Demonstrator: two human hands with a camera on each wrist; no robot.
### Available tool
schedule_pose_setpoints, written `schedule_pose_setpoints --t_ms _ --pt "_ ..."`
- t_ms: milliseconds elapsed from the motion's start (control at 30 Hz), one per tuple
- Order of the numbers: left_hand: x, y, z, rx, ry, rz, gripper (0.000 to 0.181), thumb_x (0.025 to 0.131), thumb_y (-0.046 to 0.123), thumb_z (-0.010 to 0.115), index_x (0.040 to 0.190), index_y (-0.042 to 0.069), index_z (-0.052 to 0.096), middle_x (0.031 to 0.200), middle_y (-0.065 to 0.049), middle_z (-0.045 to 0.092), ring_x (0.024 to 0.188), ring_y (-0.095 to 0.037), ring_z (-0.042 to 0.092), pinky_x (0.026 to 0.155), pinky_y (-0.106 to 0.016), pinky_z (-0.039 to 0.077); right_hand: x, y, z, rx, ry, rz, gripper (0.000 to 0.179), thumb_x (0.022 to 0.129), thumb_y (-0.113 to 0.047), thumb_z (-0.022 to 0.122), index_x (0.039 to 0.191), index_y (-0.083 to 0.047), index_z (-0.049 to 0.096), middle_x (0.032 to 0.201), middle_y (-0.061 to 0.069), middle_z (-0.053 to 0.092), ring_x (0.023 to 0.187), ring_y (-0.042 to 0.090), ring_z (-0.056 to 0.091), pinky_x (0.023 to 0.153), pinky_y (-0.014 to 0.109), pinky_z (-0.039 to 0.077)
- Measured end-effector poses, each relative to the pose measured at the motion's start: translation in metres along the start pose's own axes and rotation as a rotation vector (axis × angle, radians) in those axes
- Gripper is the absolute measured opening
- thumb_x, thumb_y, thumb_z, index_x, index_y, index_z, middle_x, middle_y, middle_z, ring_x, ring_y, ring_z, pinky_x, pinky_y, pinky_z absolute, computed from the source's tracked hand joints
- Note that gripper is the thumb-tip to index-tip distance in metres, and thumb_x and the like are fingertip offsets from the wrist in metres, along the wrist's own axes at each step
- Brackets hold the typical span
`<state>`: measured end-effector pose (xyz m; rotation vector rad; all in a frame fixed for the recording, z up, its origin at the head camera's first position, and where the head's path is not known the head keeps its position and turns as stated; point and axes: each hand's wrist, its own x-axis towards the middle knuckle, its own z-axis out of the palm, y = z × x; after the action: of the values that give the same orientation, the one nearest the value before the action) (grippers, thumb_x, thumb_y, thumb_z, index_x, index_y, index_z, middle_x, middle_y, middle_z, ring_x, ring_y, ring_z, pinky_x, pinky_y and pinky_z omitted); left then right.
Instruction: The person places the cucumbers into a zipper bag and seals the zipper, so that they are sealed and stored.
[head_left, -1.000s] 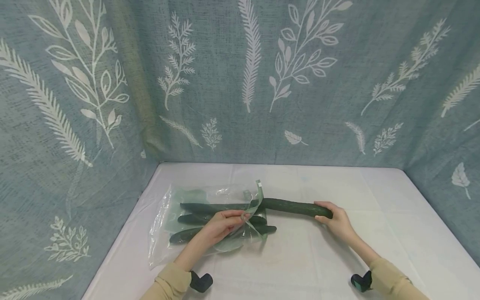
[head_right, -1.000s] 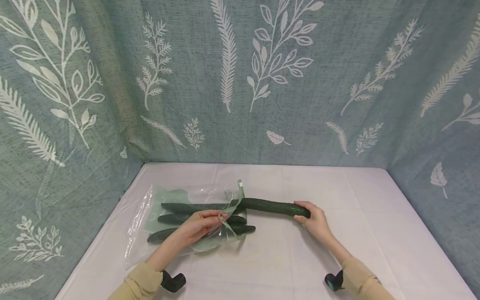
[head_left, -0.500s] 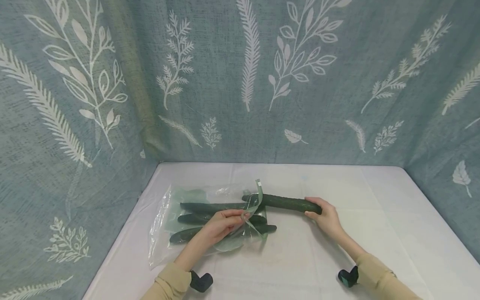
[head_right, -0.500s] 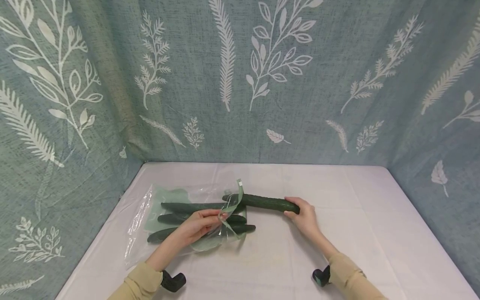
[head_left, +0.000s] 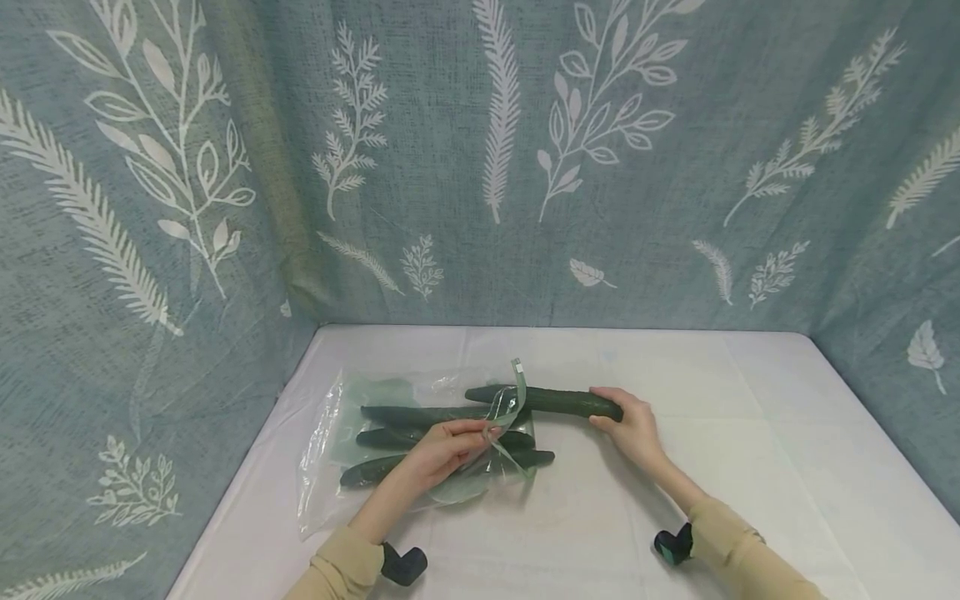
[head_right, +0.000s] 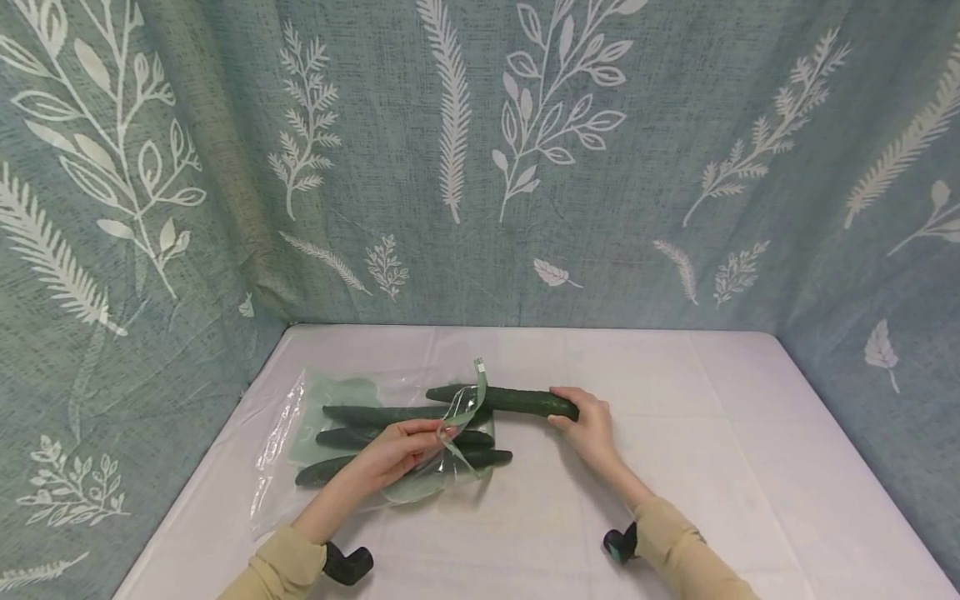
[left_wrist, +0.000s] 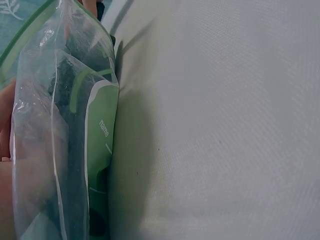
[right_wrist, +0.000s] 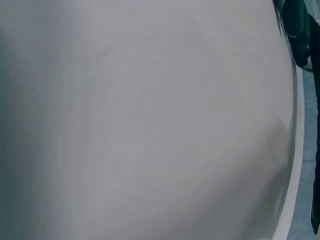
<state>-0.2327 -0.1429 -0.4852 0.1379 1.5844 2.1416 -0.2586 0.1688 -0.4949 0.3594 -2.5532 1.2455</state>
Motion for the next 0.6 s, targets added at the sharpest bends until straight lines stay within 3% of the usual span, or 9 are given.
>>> schedule_pose_setpoints --t_ms 333,433,600 --pt "-0.002 0.001 0.0 -0.002 -0.008 0.0 0.044 0.09 -0.006 0.053 0.131 -0.018 0.042 0.107 0.0 0.071 0.096 -0.002 0.066 0.085 -0.015 0.052 0.003 -0.011 0.017 0.051 -0.011 0.0 0.043 0.075 -0.003 0.075 0.117 -0.001 0.063 0.119 0.02 0.065 0.116 0.038 0.057 0.1 0.053 0.044" --pt "-0.003 0.002 0.0 -0.022 -0.014 0.005 0.035 0.09 -0.007 0.052 0.125 -0.009 0.054 0.104 0.001 0.072 0.096 -0.003 0.066 0.085 -0.014 0.053 0.005 -0.015 0.021 0.067 -0.01 -0.003 0.043 0.074 -0.002 0.076 0.116 -0.001 0.064 0.118 0.02 0.065 0.114 0.038 0.058 0.098 0.052 0.045" --pt "-0.003 0.0 0.0 -0.052 -0.026 0.008 0.029 0.09 -0.008 0.052 0.1 0.012 0.07 0.098 0.005 0.072 0.095 -0.003 0.067 0.084 -0.014 0.053 0.009 -0.022 0.03 0.101 -0.013 0.002 0.043 0.073 -0.002 0.077 0.115 -0.002 0.065 0.117 0.018 0.066 0.113 0.037 0.058 0.1 0.051 0.041"
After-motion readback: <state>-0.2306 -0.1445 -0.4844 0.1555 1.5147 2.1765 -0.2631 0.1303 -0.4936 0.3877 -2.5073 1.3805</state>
